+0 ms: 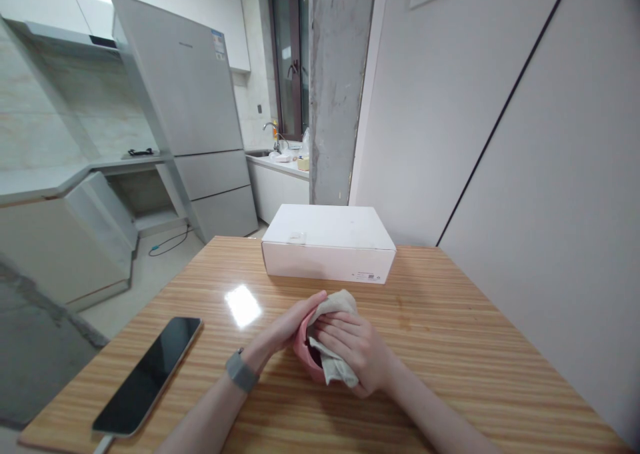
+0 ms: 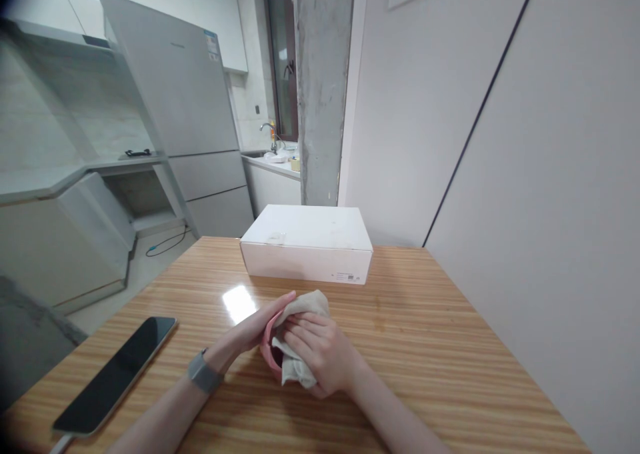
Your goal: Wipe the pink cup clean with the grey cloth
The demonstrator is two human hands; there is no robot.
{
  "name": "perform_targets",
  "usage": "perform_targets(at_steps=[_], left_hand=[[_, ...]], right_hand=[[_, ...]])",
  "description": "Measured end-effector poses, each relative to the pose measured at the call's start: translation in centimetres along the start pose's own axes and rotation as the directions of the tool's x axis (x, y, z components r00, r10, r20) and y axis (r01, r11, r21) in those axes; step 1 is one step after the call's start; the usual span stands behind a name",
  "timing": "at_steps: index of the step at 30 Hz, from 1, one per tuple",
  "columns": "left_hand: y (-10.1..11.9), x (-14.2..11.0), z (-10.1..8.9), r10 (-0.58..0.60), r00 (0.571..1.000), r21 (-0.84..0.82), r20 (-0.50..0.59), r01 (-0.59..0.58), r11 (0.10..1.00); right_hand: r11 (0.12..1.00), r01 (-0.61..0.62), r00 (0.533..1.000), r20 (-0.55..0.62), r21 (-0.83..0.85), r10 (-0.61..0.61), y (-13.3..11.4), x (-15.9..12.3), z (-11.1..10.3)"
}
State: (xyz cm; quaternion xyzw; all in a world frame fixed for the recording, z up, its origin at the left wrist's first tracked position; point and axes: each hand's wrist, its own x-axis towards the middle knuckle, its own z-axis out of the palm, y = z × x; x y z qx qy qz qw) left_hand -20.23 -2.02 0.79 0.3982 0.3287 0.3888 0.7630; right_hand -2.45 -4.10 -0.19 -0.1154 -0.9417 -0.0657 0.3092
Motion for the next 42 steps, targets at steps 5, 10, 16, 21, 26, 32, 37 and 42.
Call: perform_targets(at_steps=[5, 10, 16, 21, 26, 32, 37, 42], left_hand=[[-0.2, 0.6, 0.6, 0.142, 0.986, 0.110, -0.092, -0.132, 0.985], [-0.6, 0.7, 0.6, 0.236, 0.955, 0.182, -0.180, -0.203, 0.962], [-1.7, 0.7, 1.2, 0.287, 0.927, 0.116, -0.242, -0.266, 0.957], [-1.5, 0.6, 2.7, 0.229, 0.966, -0.071, -0.117, -0.238, 0.969], [-1.5, 0.9, 1.7, 0.078, 0.997, -0.115, 0.011, -0.076, 0.990], [-2.0, 1.2, 0.7, 0.137, 0.989, 0.035, -0.059, -0.136, 0.990], [-1.2, 0.3, 2.6, 0.267, 0.963, 0.109, -0.025, -0.262, 0.959], [-1.3, -0.2, 4.2, 0.204, 0.979, -0.153, 0.020, -0.198, 0.968]], right_hand=[[0.987, -0.161, 0.985, 0.057, -0.021, 0.162, 0.6, -0.7, 0.4], [0.977, -0.205, 0.976, 0.063, -0.058, 0.208, 0.7, -0.9, 0.4], [0.945, -0.296, 0.955, -0.011, -0.140, 0.298, 0.6, -0.3, -0.1], [0.977, -0.190, 0.982, 0.003, -0.098, 0.191, 1.2, -0.3, -1.6], [0.979, -0.193, 0.981, 0.041, 0.069, 0.190, 0.5, 0.0, -2.0], [0.969, -0.219, 0.975, 0.051, 0.116, 0.214, 0.2, 0.1, -2.0], [0.972, -0.234, 0.972, 0.024, 0.030, 0.234, 0.8, -0.2, -2.2], [0.928, -0.370, 0.928, -0.057, -0.029, 0.368, 1.5, -0.6, -2.3]])
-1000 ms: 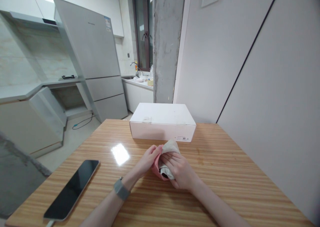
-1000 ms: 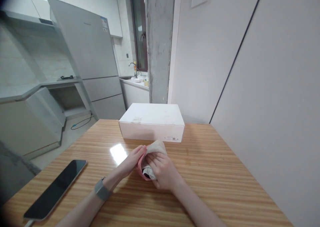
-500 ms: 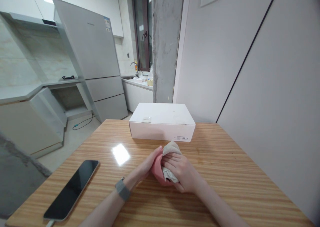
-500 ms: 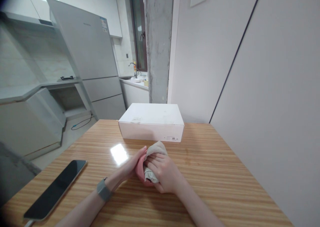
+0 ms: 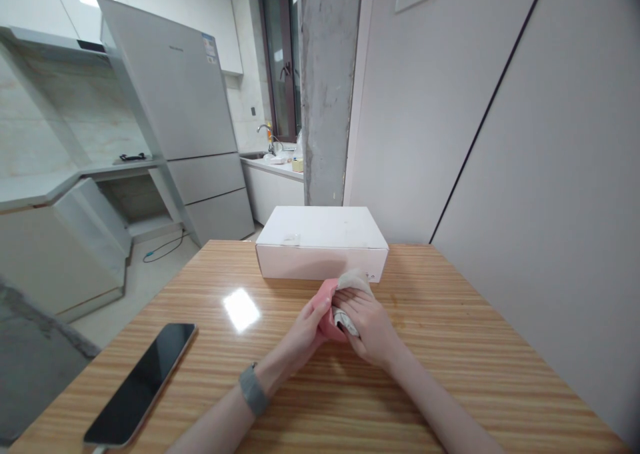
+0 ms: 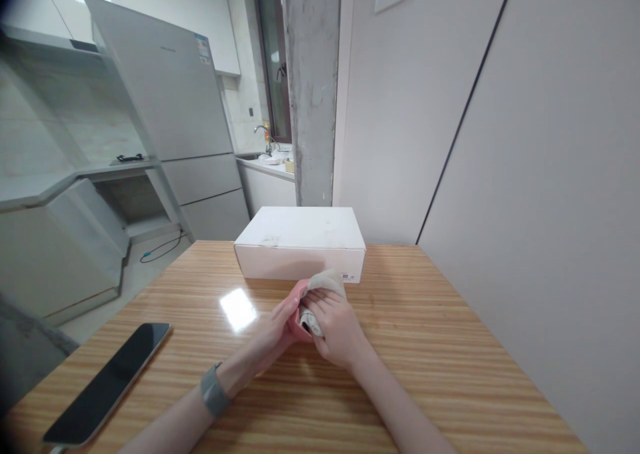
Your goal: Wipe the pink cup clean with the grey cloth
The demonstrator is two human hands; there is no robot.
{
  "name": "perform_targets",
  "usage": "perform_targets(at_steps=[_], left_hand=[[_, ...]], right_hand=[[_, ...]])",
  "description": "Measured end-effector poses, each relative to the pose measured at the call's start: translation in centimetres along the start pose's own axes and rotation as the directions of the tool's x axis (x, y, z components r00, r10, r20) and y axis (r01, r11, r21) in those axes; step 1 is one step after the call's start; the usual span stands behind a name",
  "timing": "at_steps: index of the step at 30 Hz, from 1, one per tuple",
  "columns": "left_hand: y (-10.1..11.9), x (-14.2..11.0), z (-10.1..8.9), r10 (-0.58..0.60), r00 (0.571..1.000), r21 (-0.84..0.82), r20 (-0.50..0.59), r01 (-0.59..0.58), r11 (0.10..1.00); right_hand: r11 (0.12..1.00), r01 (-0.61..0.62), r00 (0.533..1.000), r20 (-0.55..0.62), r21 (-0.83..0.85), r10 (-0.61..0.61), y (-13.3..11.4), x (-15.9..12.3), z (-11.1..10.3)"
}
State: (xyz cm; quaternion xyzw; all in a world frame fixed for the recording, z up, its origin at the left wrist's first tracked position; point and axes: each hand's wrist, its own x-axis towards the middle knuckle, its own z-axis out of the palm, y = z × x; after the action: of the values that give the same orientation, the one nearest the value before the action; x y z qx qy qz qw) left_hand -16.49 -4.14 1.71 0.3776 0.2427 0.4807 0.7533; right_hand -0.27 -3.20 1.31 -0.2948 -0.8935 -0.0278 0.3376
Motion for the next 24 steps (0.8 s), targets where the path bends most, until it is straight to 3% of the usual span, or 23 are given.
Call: perform_targets(at_steps=[2, 7, 12, 18, 24], left_hand=[[-0.3, 0.2, -0.2, -0.041, 0.999, -0.025, 0.003, 0.041, 0.999], [-0.9, 1.0, -2.0, -0.165, 0.971, 0.086, -0.171, 0.181, 0.980], [-0.7, 1.0, -2.5, -0.178, 0.969, 0.174, -0.169, 0.207, 0.963], [-0.8, 0.9, -2.5, -0.164, 0.974, 0.125, -0.156, 0.184, 0.975], [-1.3, 0.4, -1.8, -0.050, 0.994, 0.016, -0.096, 0.052, 0.999]], right_hand=[[1.000, 0.009, 1.000, -0.005, 0.030, -0.009, 0.2, -0.1, 0.0], [0.992, 0.050, 0.997, 0.059, 0.113, -0.057, -0.1, -0.2, 0.4], [0.994, 0.033, 0.996, 0.077, 0.105, -0.042, -0.1, -0.3, 0.8], [0.995, -0.066, 0.996, 0.061, 0.078, 0.061, -0.8, -0.1, 1.0], [0.984, -0.179, 0.983, -0.049, -0.007, 0.179, -1.8, -0.2, 2.0]])
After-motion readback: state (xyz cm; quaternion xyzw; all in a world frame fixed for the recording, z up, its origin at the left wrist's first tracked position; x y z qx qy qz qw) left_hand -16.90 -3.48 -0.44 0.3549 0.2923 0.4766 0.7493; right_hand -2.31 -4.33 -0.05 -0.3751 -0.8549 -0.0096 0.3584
